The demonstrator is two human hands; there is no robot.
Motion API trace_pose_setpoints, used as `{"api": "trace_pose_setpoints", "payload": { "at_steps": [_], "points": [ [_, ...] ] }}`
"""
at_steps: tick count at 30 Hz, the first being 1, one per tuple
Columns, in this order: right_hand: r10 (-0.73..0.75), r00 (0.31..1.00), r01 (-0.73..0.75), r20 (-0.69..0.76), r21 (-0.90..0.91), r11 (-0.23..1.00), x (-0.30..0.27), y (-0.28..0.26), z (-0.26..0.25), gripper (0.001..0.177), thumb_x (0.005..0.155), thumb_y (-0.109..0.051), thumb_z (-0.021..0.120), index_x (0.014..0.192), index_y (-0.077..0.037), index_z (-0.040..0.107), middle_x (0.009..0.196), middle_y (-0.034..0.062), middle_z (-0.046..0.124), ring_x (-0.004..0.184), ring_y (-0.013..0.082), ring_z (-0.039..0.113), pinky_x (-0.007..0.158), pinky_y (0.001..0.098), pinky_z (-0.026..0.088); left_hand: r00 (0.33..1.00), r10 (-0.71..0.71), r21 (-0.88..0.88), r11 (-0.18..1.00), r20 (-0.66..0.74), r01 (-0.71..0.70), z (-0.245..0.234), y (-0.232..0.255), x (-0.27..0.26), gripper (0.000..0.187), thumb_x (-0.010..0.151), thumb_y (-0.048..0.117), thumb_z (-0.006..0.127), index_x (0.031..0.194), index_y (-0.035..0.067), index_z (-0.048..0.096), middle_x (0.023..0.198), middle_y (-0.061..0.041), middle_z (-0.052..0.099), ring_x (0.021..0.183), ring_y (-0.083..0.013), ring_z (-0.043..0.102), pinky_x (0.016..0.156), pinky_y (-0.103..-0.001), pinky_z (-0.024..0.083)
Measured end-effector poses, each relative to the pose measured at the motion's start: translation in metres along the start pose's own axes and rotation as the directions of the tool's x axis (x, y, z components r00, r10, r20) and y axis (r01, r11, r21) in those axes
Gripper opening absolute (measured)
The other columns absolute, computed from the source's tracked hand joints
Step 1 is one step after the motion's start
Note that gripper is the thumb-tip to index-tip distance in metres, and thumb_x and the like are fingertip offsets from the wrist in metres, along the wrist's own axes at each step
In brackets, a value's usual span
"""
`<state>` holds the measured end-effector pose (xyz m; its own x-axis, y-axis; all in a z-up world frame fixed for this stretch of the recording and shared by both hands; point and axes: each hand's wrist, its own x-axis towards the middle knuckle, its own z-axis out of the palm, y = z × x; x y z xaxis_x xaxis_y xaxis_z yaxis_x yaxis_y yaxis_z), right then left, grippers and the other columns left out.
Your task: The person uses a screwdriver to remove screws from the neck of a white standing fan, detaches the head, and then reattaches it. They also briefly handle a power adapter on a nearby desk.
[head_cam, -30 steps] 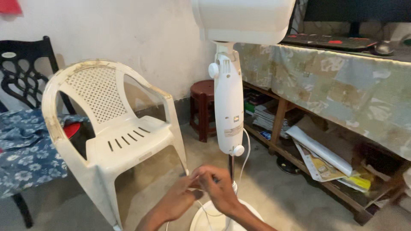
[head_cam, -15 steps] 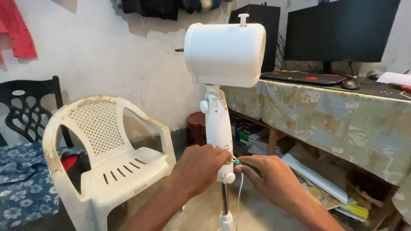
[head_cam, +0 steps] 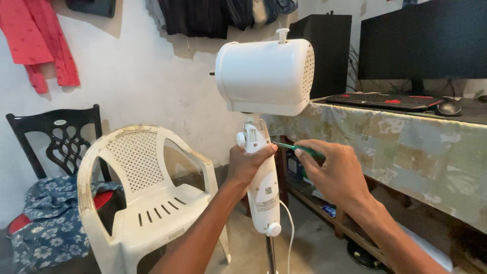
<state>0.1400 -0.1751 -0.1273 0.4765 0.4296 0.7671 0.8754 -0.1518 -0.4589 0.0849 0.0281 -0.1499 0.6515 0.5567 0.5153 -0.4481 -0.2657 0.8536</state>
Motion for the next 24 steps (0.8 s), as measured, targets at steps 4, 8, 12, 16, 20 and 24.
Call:
{"api": "trace_pose_setpoints", "payload": {
  "at_steps": [4, 8, 12, 16, 20, 24],
  "points": [
    [0.096, 0.995, -0.097, 0.026, 0.040, 0.994, -0.006, -0.003, -0.002, 0.027, 0.092, -0.023, 0.069, 0.114, -0.012, 0.079, 0.059, 0.0146, 0.067, 0.048, 0.0178, 0.051, 0.049, 0.0375, 0.046, 0.995, -0.015, -0.131, 0.991, 0.101, 0.029, -0.007, -0.011, 0.012, 0.047, 0.073, 0.021, 0.083, 0.113, 0.000, 0.071, 0.096, -0.010, 0.076, 0.080, -0.0178, 0.076, 0.071, -0.033, 0.063],
    [0.218, 0.971, -0.224, 0.102, 0.057, 0.973, -0.012, -0.011, -0.013, 0.027, 0.095, -0.029, 0.070, 0.116, -0.015, 0.077, 0.059, 0.0142, 0.064, 0.047, 0.0162, 0.052, 0.049, 0.0383, 0.046, 0.969, -0.003, -0.166, 0.985, 0.248, 0.046, -0.013, -0.011, 0.018, 0.046, 0.076, 0.019, 0.082, 0.115, 0.001, 0.068, 0.103, -0.012, 0.074, 0.086, -0.0198, 0.075, 0.077, -0.037, 0.064],
    [0.164, 0.982, -0.164, 0.089, -0.010, 0.986, -0.019, -0.024, -0.026, 0.029, 0.095, -0.031, 0.069, 0.117, -0.013, 0.075, 0.065, 0.0144, 0.070, 0.049, 0.0198, 0.057, 0.055, 0.0382, 0.050, 0.915, -0.014, -0.201, 0.974, 0.402, 0.103, -0.020, -0.006, 0.018, 0.049, 0.079, 0.019, 0.081, 0.121, 0.002, 0.063, 0.106, -0.012, 0.070, 0.093, -0.0204, 0.073, 0.083, -0.039, 0.060],
    [0.104, 0.992, -0.102, 0.070, -0.039, 0.994, -0.018, -0.026, -0.027, 0.030, 0.093, -0.030, 0.069, 0.115, -0.011, 0.076, 0.076, 0.0137, 0.077, 0.055, 0.0238, 0.063, 0.060, 0.0392, 0.053, 0.922, -0.009, -0.209, 0.973, 0.388, 0.097, -0.020, -0.012, 0.017, 0.050, 0.078, 0.019, 0.081, 0.122, 0.003, 0.063, 0.105, -0.009, 0.070, 0.093, -0.0209, 0.072, 0.084, -0.039, 0.060],
    [-0.011, 0.999, 0.013, 0.046, -0.036, 0.999, -0.006, -0.027, -0.019, 0.029, 0.090, -0.023, 0.066, 0.115, -0.008, 0.075, 0.082, 0.0166, 0.077, 0.059, 0.0232, 0.068, 0.062, 0.0389, 0.054, 0.892, -0.008, -0.260, 0.955, 0.451, 0.141, -0.025, -0.016, 0.023, 0.054, 0.075, 0.019, 0.082, 0.123, 0.003, 0.062, 0.108, -0.010, 0.071, 0.097, -0.0221, 0.074, 0.088, -0.039, 0.060],
    [-0.001, 0.999, 0.005, 0.049, -0.082, 0.997, -0.004, -0.031, -0.007, 0.030, 0.090, -0.024, 0.067, 0.114, -0.010, 0.076, 0.082, 0.0179, 0.077, 0.057, 0.0258, 0.069, 0.063, 0.0385, 0.056, 0.823, -0.019, -0.289, 0.931, 0.567, 0.221, -0.031, -0.017, 0.033, 0.056, 0.075, 0.019, 0.081, 0.124, 0.006, 0.058, 0.107, -0.008, 0.067, 0.095, -0.0208, 0.071, 0.085, -0.040, 0.059]
  ]
}}
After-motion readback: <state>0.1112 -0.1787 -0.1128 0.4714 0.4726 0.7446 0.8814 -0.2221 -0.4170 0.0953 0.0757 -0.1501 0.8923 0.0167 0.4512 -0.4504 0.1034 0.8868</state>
